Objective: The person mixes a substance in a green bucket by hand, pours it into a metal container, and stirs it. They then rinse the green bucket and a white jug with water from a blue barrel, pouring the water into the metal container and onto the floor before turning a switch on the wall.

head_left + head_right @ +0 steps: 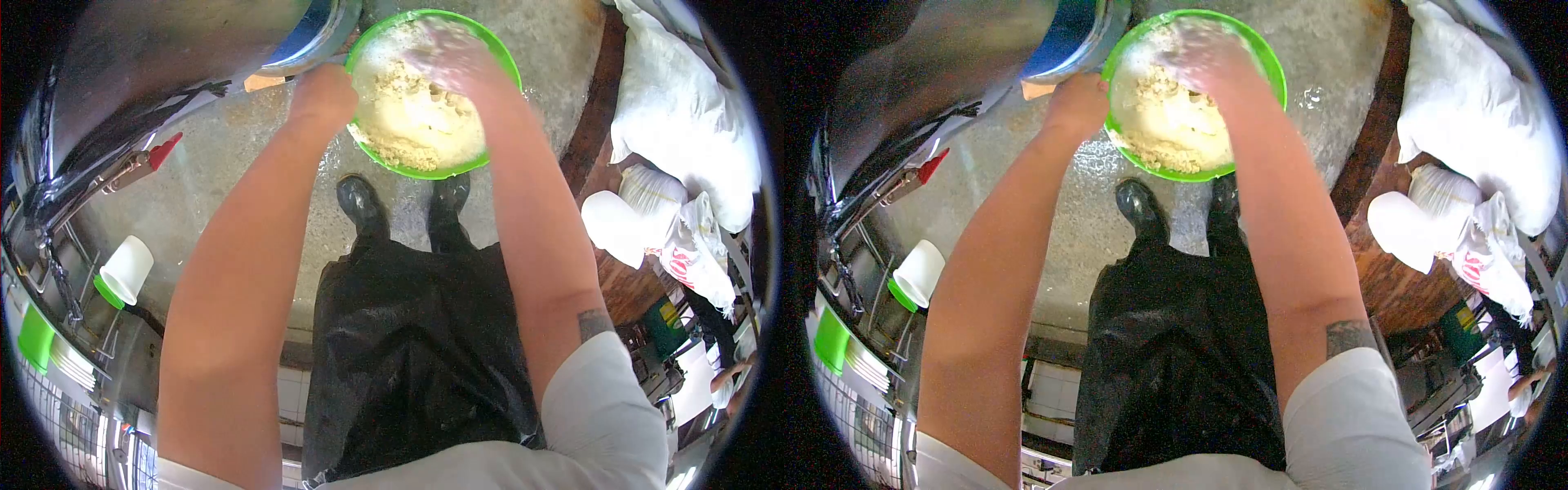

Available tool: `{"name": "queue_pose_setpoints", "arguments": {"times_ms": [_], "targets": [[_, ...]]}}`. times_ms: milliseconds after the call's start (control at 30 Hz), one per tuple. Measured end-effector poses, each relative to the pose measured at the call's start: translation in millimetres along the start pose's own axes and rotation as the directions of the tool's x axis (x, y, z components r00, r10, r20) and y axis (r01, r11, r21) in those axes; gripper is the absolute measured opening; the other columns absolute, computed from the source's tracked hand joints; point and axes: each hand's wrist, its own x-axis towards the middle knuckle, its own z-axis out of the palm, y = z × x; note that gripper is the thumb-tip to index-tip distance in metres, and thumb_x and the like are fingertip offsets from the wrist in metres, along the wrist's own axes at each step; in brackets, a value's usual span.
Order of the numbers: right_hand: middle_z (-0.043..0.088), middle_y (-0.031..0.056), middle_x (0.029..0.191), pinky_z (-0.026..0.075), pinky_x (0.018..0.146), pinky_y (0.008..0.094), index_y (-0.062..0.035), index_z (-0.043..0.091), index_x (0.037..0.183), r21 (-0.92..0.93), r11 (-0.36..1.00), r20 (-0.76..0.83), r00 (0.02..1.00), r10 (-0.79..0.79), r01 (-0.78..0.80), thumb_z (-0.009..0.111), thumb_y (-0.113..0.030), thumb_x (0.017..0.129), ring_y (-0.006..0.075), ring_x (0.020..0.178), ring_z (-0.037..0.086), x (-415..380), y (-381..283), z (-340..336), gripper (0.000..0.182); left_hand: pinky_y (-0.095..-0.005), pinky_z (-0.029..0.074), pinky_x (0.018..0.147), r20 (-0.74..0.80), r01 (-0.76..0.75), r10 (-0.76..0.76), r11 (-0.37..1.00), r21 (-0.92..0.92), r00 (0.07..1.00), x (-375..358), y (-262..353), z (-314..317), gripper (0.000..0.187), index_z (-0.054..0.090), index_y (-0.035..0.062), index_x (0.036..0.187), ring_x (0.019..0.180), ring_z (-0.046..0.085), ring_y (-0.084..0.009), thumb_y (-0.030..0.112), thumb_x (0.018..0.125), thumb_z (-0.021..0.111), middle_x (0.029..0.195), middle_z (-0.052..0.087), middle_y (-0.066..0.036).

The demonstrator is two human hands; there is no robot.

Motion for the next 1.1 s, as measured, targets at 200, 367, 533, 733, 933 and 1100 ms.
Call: {"name": "queue_pose_setpoints", "arguments": {"times_ms": [200,367,533,733,933,1100], "targets": [[0.031,0.0064,0.171,0.016,0.124,0.0727,-0.0184,0.041,0.161,0.01,0.999,0.181,0.982,-0.048,0.047,0.044,-0.055,0.107,0.0417,0.158,0.02,5,-104,-6,0.066,-0.0456,0.055,0.077,0.081,0.006,0.014,0.972,-0.237,0.997,17,-35,8,0.036,0.072,-0.0006,0.106,0.082,0.069,-0.0337,0.032,0.103,0.057,0.092,0.072,-0.02],[0.047,0.0056,0.162,0.018,0.123,0.0732,-0.0208,0.06,0.148,-0.137,0.951,-0.056,0.956,-0.288,0.278,0.048,-0.041,0.106,0.0363,0.156,0.028,-46,-92,68,0.048,-0.0379,0.05,0.061,0.126,0.12,-0.077,0.915,-0.385,0.989,15,-28,9,0.034,0.072,-0.0002,0.101,0.061,0.056,-0.0169,0.032,0.103,0.059,0.076,0.065,-0.008],[0.041,0.0025,0.166,0.009,0.124,0.0733,-0.0251,0.066,0.142,-0.214,0.938,0.107,0.961,-0.254,0.272,0.054,-0.039,0.101,0.0336,0.159,0.023,-72,-50,65,0.045,-0.0396,0.048,0.061,0.071,-0.007,0.024,0.973,-0.231,0.997,16,-32,9,0.033,0.072,0.001,0.099,0.061,0.059,-0.0196,0.031,0.102,0.06,0.078,0.068,-0.01],[0.04,0.0025,0.166,0.023,0.124,0.0648,-0.0211,0.07,0.137,0.041,0.985,-0.023,0.985,0.169,-0.168,0.062,-0.034,0.094,0.0369,0.159,0.019,-45,-27,107,0.046,-0.0453,0.053,0.082,-0.028,0.042,-0.051,0.963,-0.267,0.998,0,-20,9,0.034,0.074,0.0031,0.112,0.092,0.073,-0.0357,0.033,0.102,0.06,0.099,0.075,-0.021],[0.067,0.0129,0.137,0.032,0.125,0.0496,-0.0132,0.063,0.142,0.073,0.993,0.501,0.864,0.039,-0.087,0.067,-0.046,0.093,0.0258,0.145,0.046,21,-4,165,0.059,-0.0498,0.052,0.096,0.069,0.128,-0.114,0.956,-0.265,0.991,-8,-3,-6,0.033,0.072,0.0066,0.121,0.111,0.068,-0.0422,0.031,0.105,0.055,0.115,0.073,-0.023],[0.069,0.0112,0.133,0.035,0.122,0.0482,-0.0154,0.067,0.136,0.089,0.984,0.417,0.903,0.102,-0.152,0.066,-0.042,0.093,0.0248,0.139,0.051,56,1,200,0.051,-0.0494,0.052,0.095,0.051,0.097,-0.086,0.955,-0.279,0.995,-4,-9,-1,0.033,0.072,0.004,0.12,0.108,0.068,-0.0428,0.028,0.106,0.054,0.113,0.073,-0.024]]}}
